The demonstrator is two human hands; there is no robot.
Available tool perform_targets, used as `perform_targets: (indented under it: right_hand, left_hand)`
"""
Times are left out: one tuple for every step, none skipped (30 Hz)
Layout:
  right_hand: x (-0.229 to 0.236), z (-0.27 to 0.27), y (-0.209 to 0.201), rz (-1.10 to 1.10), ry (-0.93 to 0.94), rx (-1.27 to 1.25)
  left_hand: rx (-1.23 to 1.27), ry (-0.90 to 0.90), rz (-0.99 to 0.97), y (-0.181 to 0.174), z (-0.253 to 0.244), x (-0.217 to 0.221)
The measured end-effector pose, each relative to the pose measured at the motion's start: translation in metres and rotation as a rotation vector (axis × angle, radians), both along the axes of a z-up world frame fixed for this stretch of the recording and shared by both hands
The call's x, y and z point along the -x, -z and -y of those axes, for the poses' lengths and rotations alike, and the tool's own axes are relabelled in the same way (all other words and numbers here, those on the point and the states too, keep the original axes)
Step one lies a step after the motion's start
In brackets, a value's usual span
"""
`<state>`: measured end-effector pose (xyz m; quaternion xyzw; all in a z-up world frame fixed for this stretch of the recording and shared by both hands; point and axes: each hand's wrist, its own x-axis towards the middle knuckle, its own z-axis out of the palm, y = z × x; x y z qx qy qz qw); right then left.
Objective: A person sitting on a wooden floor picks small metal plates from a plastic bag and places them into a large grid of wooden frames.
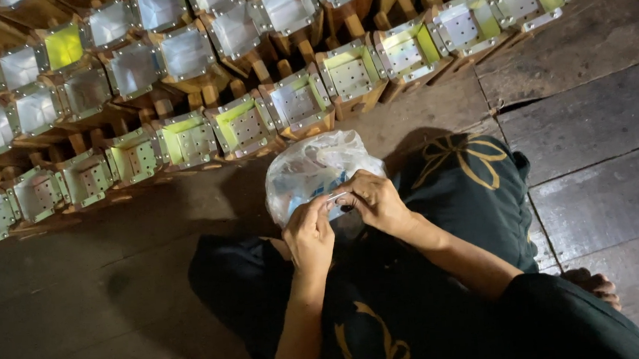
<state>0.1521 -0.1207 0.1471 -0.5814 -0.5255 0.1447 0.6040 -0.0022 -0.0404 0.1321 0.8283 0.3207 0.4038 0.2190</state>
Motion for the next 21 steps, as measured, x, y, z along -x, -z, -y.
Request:
perform_targets:
  right_hand:
    - [0.001, 0.0, -0.006, 0.012, -0.003, -0.007]
    - [0.002, 0.0, -0.013, -0.022, 0.007, 0.029]
    - [0.002, -0.001, -0.02, -0.051, 0.016, 0.059]
    - [0.002, -0.002, -0.022, -0.034, 0.014, 0.046]
    - [0.002, -0.003, -0.023, -0.196, -0.006, 0.053]
    - [0.003, -0.003, -0.024, -0.357, -0.026, 0.061]
    - [0.004, -0.003, -0.005, -0.351, -0.029, 0.056]
    - [0.005, -0.003, 0.015, -0.425, -0.03, 0.089]
    - [0.006, -0.003, 0.035, -0.5, -0.027, 0.122]
    - [0.004, -0.004, 0.028, -0.494, -0.027, 0.117]
    - [0.003, -0.005, 0.021, -0.502, -0.053, 0.101]
    - [0.001, -0.005, 0.014, -0.51, -0.079, 0.085]
    - [-0.002, -0.004, 0.003, -0.508, -0.078, 0.085]
    - [-0.004, -0.004, -0.008, -0.447, -0.125, 0.113]
    - [-0.006, -0.003, -0.018, -0.389, -0.174, 0.143]
    - [-0.006, -0.002, -0.019, -0.391, -0.174, 0.144]
    - [-0.006, -0.002, -0.019, -0.379, -0.173, 0.152]
    - [-0.006, -0.002, -0.019, -0.368, -0.172, 0.16]
    - [-0.005, -0.002, -0.016, -0.365, -0.172, 0.159]
    - [-0.004, -0.003, -0.013, -0.388, -0.146, 0.142]
    - [-0.003, -0.002, -0.009, -0.412, -0.117, 0.128]
  left_hand:
    - [-0.007, -0.003, 0.012, -0.008, 0.003, -0.003]
    - [0.091, -0.043, 0.038, -0.017, 0.006, -0.005]
    - [0.185, -0.081, 0.07, -0.025, 0.007, -0.008]
    - [0.173, -0.082, 0.088, -0.01, 0.008, -0.01]
    - [0.446, -0.119, 0.257, 0.006, 0.009, -0.011]
    - [0.72, -0.152, 0.426, 0.022, 0.01, -0.013]
    - [0.715, -0.15, 0.432, 0.013, 0.012, -0.014]
    - [0.937, -0.163, 0.528, 0.005, 0.014, -0.015]
    - [1.162, -0.17, 0.619, -0.004, 0.015, -0.016]
    - [1.158, -0.164, 0.623, -0.001, 0.012, -0.013]
    - [0.927, -0.176, 0.447, 0.002, 0.009, -0.01]
    - [0.694, -0.184, 0.275, 0.005, 0.006, -0.006]
    - [0.694, -0.182, 0.276, -0.009, 0.002, -0.007]
    - [0.441, -0.088, 0.214, -0.022, -0.002, -0.007]
    - [0.189, 0.002, 0.149, -0.036, -0.005, -0.006]
    - [0.19, 0.002, 0.147, -0.028, -0.004, -0.007]
    - [0.258, -0.004, 0.102, -0.021, -0.004, -0.006]
    - [0.326, -0.011, 0.057, -0.013, -0.003, -0.006]
    - [0.325, -0.01, 0.059, -0.01, -0.002, -0.007]
    - [0.386, -0.057, 0.085, -0.006, 0.0, -0.008]
    - [0.452, -0.102, 0.109, -0.003, 0.002, -0.008]
